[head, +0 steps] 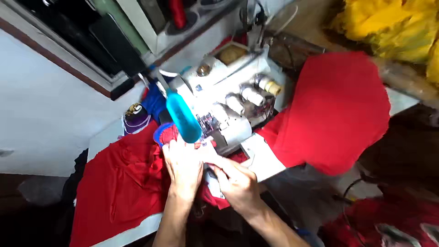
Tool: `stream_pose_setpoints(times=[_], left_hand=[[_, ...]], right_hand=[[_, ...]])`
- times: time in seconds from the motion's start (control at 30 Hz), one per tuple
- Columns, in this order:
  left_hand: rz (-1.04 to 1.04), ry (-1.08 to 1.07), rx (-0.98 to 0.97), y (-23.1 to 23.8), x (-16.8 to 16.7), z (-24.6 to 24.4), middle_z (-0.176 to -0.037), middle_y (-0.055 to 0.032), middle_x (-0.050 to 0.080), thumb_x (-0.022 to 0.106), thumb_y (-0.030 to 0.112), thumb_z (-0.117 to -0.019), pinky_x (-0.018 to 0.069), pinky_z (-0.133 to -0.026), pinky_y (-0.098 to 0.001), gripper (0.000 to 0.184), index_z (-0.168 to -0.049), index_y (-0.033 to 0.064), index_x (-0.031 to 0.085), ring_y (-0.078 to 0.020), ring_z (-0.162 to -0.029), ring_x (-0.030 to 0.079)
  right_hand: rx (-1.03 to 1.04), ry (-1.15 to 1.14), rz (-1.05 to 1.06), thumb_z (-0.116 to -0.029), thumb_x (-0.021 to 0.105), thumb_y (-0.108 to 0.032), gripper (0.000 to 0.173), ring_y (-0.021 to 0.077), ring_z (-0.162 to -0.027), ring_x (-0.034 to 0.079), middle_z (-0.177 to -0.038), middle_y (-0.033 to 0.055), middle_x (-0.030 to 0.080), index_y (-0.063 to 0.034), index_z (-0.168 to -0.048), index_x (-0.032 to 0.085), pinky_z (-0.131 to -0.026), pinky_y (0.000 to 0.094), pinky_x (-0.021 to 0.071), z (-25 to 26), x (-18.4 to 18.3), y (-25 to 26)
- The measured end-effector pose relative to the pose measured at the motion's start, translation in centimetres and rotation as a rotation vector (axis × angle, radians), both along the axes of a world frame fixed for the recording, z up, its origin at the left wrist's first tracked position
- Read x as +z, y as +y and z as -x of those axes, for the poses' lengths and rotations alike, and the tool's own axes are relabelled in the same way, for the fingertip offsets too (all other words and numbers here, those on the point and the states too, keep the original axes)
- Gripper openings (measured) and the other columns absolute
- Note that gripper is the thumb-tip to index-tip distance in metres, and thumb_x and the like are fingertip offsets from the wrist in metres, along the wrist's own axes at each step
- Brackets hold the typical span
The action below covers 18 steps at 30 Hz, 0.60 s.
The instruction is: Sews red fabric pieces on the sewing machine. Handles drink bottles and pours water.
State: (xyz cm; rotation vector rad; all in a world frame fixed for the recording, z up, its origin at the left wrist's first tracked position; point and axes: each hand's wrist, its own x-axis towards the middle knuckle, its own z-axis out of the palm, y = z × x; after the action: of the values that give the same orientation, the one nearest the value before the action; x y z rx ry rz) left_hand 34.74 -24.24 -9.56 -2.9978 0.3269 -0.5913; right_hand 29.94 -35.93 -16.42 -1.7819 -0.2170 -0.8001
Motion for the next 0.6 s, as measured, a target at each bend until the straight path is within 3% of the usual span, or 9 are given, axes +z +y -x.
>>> stream_pose_setpoints(times=[0.07,0.13,0.23,0.27,0.3,0.37,0.47,0.53,0.6], left_hand=[[0.036,0.012,0.064,0.6,0.5,-0.8,-0.126,-0.0152,0.07,0.065,0.014,-0.0884,0.0505,-0.086,-0.0598,0.03,-0.116,0.0118,0.077,-0.0381,-0.101,0.069],[0.051,0.023,0.137,2.1,0.9,0.9,-0.133,-0.0153,0.068,0.06,0.012,-0.0893,0.0507,-0.087,-0.0593,0.04,-0.127,0.0124,0.073,-0.0382,-0.107,0.07],[0.035,0.19,0.165,1.3,2.8,8.4,-0.129,-0.0254,0.067,0.061,0.01,-0.0903,0.0527,-0.086,-0.0629,0.043,-0.131,0.0015,0.069,-0.0453,-0.103,0.07],[0.008,0.2,0.081,0.6,3.1,10.2,-0.116,-0.0222,0.072,0.064,0.015,-0.0907,0.056,-0.079,-0.0573,0.035,-0.121,0.001,0.073,-0.0398,-0.093,0.073],[0.021,0.227,-0.015,0.5,3.3,11.2,-0.108,-0.0165,0.074,0.065,0.022,-0.0911,0.0559,-0.077,-0.0519,0.032,-0.117,0.0045,0.075,-0.0332,-0.09,0.073],[0.105,0.272,-0.178,2.9,4.0,10.3,-0.101,-0.0084,0.076,0.071,0.025,-0.0902,0.057,-0.08,-0.0506,0.028,-0.112,0.0091,0.076,-0.0268,-0.091,0.073],[0.356,0.236,-0.366,2.9,6.6,10.5,-0.085,-0.0095,0.075,0.079,0.012,-0.0775,0.0564,-0.075,-0.0506,0.019,-0.094,0.004,0.077,-0.0284,-0.079,0.072],[0.693,0.276,-0.501,0.2,9.3,12.5,-0.083,-0.0101,0.075,0.079,0.007,-0.0795,0.0573,-0.075,-0.042,0.014,-0.091,-0.0006,0.076,-0.0215,-0.076,0.072],[0.999,0.286,-0.49,-0.1,11.8,13.4,-0.086,-0.0065,0.074,0.074,0.001,-0.0824,0.0604,-0.071,-0.0313,0.016,-0.098,-0.0034,0.072,-0.0111,-0.076,0.071]], right_hand=[[0.041,-0.023,0.023,-0.0954,0.066,-0.013,0.016,0.0059,-0.094,0.074,-0.099,0.0035,0.079,-0.0055,-0.103,0.079,-0.088,0.0195,0.0593,0.4,-0.1,0.3],[0.087,-0.036,0.07,-0.0967,0.066,-0.018,0.021,0.0052,-0.087,0.074,-0.094,0.0022,0.079,-0.0061,-0.108,0.078,-0.081,0.0198,0.06,0.5,0.1,0.5],[0.338,0.05,0.212,-0.0968,0.064,-0.016,0.037,0.0202,-0.076,0.076,-0.09,0.0076,0.078,-0.0096,-0.132,0.07,-0.071,0.0415,0.0635,0.9,0.6,-0.2],[0.452,0.096,0.252,-0.0956,0.065,-0.014,0.038,0.0264,-0.074,0.076,-0.088,0.0109,0.077,-0.0107,-0.133,0.07,-0.068,0.0494,0.0622,0.6,0.4,-1.0],[0.535,0.171,0.281,-0.0914,0.065,-0.01,0.032,0.0309,-0.075,0.075,-0.087,0.0133,0.076,-0.0102,-0.122,0.075,-0.067,0.0557,0.0601,0.0,0.1,-2.6],[0.447,0.288,0.345,-0.0857,0.063,-0.007,0.016,0.0319,-0.078,0.073,-0.084,0.0133,0.074,-0.0056,-0.094,0.077,-0.07,0.0573,0.057,-1.6,-0.2,-7.6],[0.231,0.211,0.416,-0.0801,0.056,-0.011,0.022,0.0321,-0.074,0.073,-0.076,0.0126,0.073,-0.0063,-0.086,0.076,-0.065,0.0572,0.0543,-2.3,3.4,-10.6],[0.335,0.286,0.427,-0.0918,0.056,-0.015,0.028,0.0269,-0.091,0.074,-0.095,0.0075,0.077,-0.0159,-0.109,0.078,-0.079,0.0563,0.0578,-1.3,6.0,-10.3],[0.415,0.194,0.291,-0.0926,0.057,-0.013,0.039,0.0233,-0.107,0.072,-0.119,0.0075,0.074,-0.0075,-0.129,0.069,-0.087,0.0485,0.0599,0.9,9.9,-11.2]])
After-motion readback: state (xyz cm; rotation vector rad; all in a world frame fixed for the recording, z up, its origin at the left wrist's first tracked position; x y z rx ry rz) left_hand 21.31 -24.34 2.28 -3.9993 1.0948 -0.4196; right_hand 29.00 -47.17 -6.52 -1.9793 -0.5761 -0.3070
